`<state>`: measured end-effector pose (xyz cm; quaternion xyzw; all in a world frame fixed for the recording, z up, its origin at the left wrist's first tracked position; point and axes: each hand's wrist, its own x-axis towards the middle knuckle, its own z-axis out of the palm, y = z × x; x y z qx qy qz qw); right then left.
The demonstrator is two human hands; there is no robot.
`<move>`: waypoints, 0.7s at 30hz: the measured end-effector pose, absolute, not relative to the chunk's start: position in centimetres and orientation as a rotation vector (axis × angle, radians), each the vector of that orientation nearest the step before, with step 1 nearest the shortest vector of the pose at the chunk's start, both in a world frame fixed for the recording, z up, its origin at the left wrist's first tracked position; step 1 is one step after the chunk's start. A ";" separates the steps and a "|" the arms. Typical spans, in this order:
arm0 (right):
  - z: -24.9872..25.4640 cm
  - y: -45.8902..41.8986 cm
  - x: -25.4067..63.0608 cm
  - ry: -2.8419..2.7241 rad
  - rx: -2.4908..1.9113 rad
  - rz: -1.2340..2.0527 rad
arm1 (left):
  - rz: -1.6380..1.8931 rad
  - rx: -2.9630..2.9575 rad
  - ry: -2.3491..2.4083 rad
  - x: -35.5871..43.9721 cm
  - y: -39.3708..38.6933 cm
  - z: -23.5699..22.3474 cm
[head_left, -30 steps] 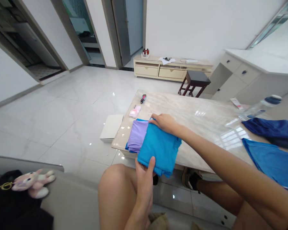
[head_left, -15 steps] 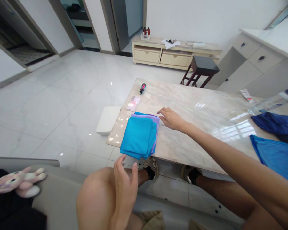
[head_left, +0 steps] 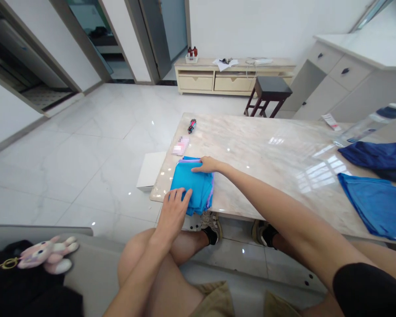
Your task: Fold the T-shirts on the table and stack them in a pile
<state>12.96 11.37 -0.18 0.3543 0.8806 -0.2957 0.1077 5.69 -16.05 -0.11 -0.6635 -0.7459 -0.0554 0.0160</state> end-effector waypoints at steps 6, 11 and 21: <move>0.7 11.5 12.9 2.611 0.933 -0.806 | -0.146 -2.188 -2.232 3.5 -15.0 1.6; 2.7 12.5 12.5 2.791 0.921 -0.903 | -0.366 -2.163 -2.151 1.7 -13.9 3.1; 0.6 14.6 18.3 2.916 1.236 -0.478 | -0.582 -2.433 -2.173 1.7 -12.9 2.1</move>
